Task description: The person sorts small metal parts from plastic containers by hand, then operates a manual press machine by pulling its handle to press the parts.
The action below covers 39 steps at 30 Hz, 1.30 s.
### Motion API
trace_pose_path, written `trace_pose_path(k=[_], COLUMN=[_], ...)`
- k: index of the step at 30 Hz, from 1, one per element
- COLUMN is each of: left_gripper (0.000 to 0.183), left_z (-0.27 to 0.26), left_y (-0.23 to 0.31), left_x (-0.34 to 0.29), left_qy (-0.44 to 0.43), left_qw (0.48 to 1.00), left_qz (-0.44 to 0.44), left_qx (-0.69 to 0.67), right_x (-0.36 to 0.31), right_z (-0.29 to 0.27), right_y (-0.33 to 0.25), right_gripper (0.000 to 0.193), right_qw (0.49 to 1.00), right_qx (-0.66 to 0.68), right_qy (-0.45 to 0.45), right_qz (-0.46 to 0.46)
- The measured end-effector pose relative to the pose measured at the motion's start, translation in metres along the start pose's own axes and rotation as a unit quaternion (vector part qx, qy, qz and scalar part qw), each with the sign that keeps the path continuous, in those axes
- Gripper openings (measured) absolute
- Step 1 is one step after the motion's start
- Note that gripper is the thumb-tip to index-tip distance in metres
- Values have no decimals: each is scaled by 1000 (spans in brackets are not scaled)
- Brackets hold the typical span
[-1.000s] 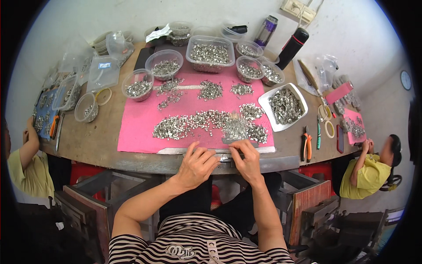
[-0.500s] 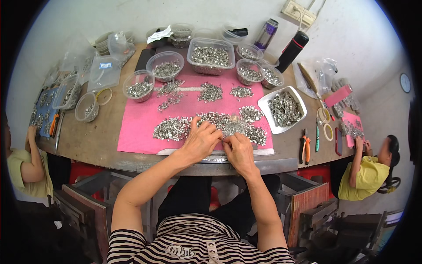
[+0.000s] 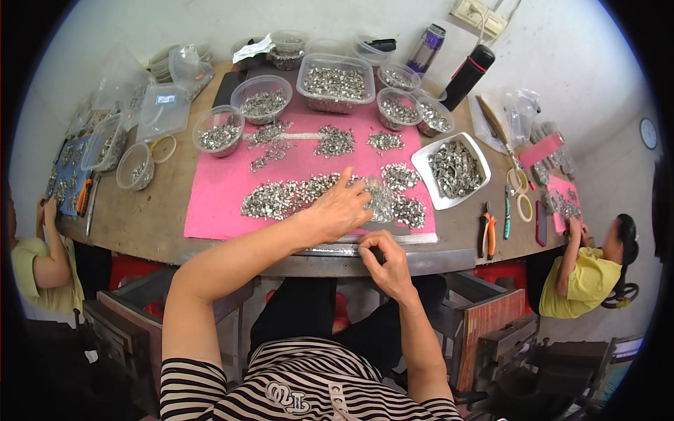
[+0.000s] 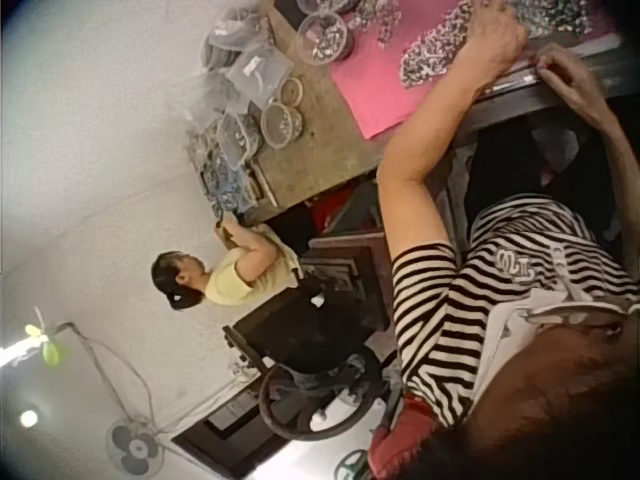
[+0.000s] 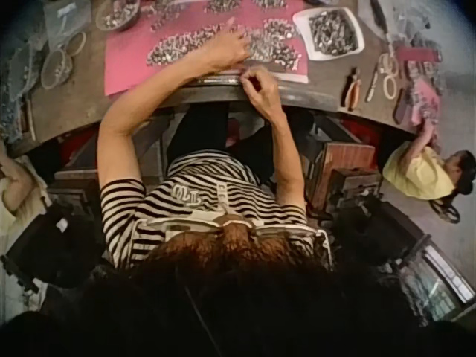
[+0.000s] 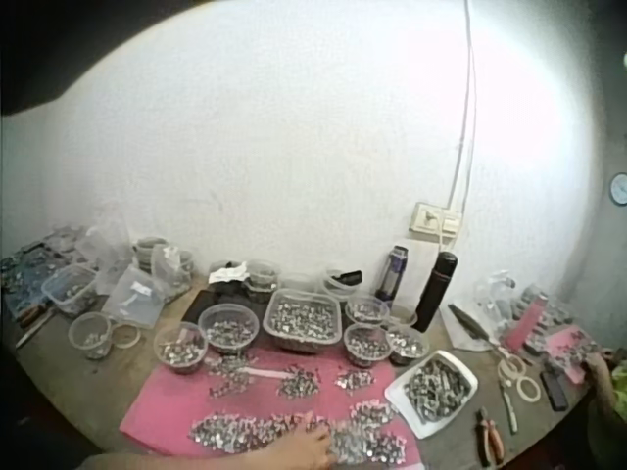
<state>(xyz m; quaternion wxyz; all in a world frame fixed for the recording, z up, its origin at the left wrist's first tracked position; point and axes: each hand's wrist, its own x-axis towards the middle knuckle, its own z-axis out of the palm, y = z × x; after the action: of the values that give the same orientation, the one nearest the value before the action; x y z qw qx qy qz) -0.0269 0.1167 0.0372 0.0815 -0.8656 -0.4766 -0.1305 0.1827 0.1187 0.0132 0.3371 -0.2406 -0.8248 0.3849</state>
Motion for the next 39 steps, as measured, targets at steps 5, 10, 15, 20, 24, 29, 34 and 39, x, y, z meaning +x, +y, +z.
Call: trace_pose_path(k=[5,10,15,20,24,29,34,39], left_gripper=[11,26,20,15,12,10,11,10], left_z=[12,19,25,10,-1,-5,1,3], left_y=[-6,-1,11,34,46,64,70,72], left_x=[-2,-22,-40,-51,-66,-75,-72,-69], left_qy=[-55,26,118,233,233,206,208,191], left_qw=[998,995,961,893,884,851,876,898], left_qz=[6,-36,-118,-190,-231,-272,-239,-236], left_qx=[-29,-91,-220,-334,-332,-398,-364,-320], right_x=[-1,-1,-1,-1,-4,-13,-23,-25], right_z=[6,6,9,12,14,8,8,7], right_y=[-6,-5,-3,-3,-8,-2,3,7], right_gripper=[10,7,8,15,19,21,16,12], right_qw=[1000,999,1000,998,978,978,988,993], right_qx=[14,4,-17,-54,-166,-159,-105,-19], right_qy=[8,9,11,19,37,53,84,120], right_qz=[22,32,19,-33,-122,-122,-76,16])
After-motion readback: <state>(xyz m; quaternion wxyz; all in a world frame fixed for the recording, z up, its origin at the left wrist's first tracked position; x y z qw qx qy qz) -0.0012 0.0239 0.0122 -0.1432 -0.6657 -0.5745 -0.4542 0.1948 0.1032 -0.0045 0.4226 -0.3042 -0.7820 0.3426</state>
